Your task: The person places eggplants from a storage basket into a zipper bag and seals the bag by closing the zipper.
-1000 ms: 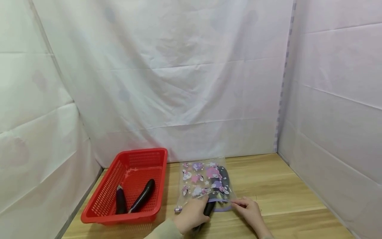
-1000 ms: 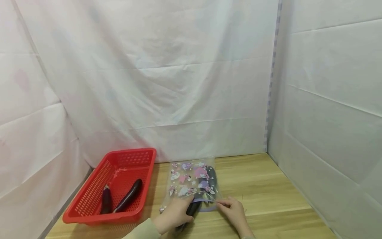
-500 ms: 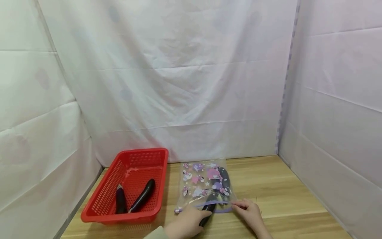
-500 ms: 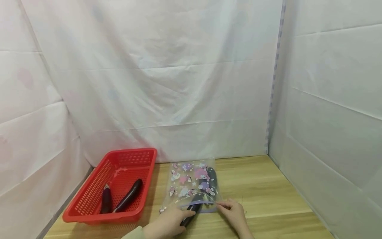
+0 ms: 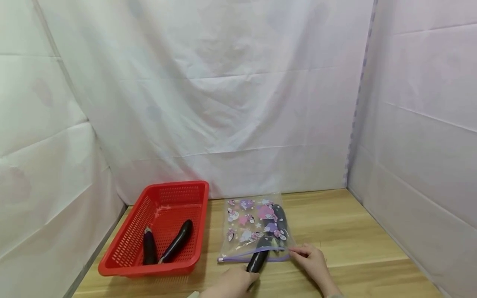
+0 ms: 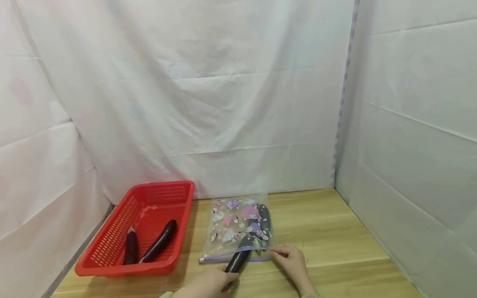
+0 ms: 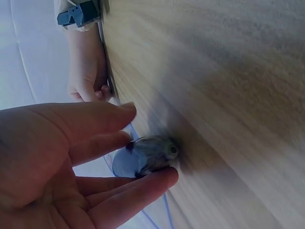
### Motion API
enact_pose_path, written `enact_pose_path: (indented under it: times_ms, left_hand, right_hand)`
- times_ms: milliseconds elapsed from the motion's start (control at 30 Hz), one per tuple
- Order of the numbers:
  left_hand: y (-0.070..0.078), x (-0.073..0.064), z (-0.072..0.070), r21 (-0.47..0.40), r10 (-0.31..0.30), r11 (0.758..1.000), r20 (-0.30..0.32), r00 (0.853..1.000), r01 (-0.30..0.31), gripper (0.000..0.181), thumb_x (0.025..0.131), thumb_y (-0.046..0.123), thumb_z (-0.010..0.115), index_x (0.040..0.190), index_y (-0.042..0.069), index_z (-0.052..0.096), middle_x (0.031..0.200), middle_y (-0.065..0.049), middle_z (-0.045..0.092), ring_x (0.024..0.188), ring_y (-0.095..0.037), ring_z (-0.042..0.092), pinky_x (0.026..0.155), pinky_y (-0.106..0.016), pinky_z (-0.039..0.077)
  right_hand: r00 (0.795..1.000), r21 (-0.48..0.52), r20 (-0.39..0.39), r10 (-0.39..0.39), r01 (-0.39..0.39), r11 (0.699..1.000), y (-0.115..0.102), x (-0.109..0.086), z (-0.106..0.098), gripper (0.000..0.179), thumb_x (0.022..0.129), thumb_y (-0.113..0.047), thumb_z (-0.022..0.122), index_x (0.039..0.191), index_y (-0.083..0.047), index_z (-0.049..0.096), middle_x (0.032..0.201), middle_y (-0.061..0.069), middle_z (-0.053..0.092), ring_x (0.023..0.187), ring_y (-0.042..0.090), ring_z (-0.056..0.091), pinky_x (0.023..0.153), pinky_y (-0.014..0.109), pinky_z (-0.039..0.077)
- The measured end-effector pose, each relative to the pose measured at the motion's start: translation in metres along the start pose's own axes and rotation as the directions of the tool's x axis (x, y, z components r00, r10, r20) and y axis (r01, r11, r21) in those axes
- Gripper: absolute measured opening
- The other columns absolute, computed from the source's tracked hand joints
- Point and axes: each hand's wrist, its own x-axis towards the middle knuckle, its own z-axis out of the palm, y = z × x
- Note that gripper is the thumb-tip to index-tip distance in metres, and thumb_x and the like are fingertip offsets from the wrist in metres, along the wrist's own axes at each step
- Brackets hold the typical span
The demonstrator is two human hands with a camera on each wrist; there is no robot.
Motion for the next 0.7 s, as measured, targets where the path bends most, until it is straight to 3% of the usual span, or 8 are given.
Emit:
enact_pose_path:
  times_ms: [133, 233, 367, 467, 700]
  left_hand:
    - [0.001, 0.001, 0.002, 0.003, 0.003, 1.0, -0.046, 0.999, -0.003, 0.02, 0.078, 0.016, 0.077, 0.084, 0.021, 0.059, 0.062, 0.012, 0.044, 0.053, -0.005, 0.043, 0.048, -0.023, 0.037]
    - [0.002, 0.003, 0.002, 0.079, 0.021, 0.997, -0.073, 0.997, -0.015, 0.023, 0.075, 0.023, 0.079, 0.09, 0.022, 0.061, 0.063, 0.011, 0.046, 0.055, -0.005, 0.044, 0.049, -0.024, 0.037]
    - [0.002, 0.011, 0.001, 0.129, -0.018, 0.991, -0.041, 0.999, 0.023, 0.05, 0.074, 0.038, 0.079, 0.12, 0.022, 0.065, 0.095, 0.0, 0.065, 0.076, -0.01, 0.059, 0.064, -0.028, 0.048]
    - [0.001, 0.016, 0.002, 0.111, -0.072, 0.991, -0.004, 0.997, 0.072, 0.066, 0.074, 0.044, 0.078, 0.133, 0.023, 0.059, 0.12, -0.011, 0.062, 0.094, -0.017, 0.062, 0.077, -0.033, 0.051]
    - [0.0, 0.025, 0.007, 0.133, -0.075, 0.988, 0.007, 0.997, 0.074, 0.075, 0.074, 0.049, 0.077, 0.139, 0.02, 0.054, 0.115, -0.012, 0.062, 0.094, -0.018, 0.061, 0.078, -0.032, 0.05]
  right_hand:
    - [1.0, 0.023, 0.008, -0.007, 0.007, 1.0, 0.0, -0.001, 0.001, 0.011, 0.075, -0.01, 0.081, 0.085, -0.015, 0.08, 0.066, -0.008, 0.053, 0.059, 0.006, 0.043, 0.054, 0.025, 0.037]
    - [1.0, 0.02, -0.002, -0.01, 0.01, 1.0, 0.002, -0.001, 0.001, 0.012, 0.075, -0.009, 0.081, 0.085, -0.015, 0.079, 0.066, -0.009, 0.052, 0.059, 0.006, 0.043, 0.054, 0.025, 0.037]
    - [0.999, 0.004, -0.017, -0.041, 0.041, 0.999, 0.003, -0.001, 0.002, 0.014, 0.072, -0.006, 0.082, 0.083, -0.014, 0.079, 0.065, -0.011, 0.052, 0.06, 0.005, 0.044, 0.055, 0.024, 0.038]
    - [0.997, 0.01, -0.024, -0.071, 0.072, 0.997, 0.003, -0.001, 0.004, 0.015, 0.071, -0.004, 0.083, 0.083, -0.013, 0.079, 0.065, -0.012, 0.053, 0.06, 0.005, 0.045, 0.054, 0.024, 0.038]
    - [0.996, 0.03, -0.043, -0.083, 0.084, 0.996, 0.003, 0.0, 0.005, 0.015, 0.07, -0.004, 0.083, 0.081, -0.013, 0.079, 0.063, -0.012, 0.051, 0.058, 0.005, 0.043, 0.052, 0.023, 0.037]
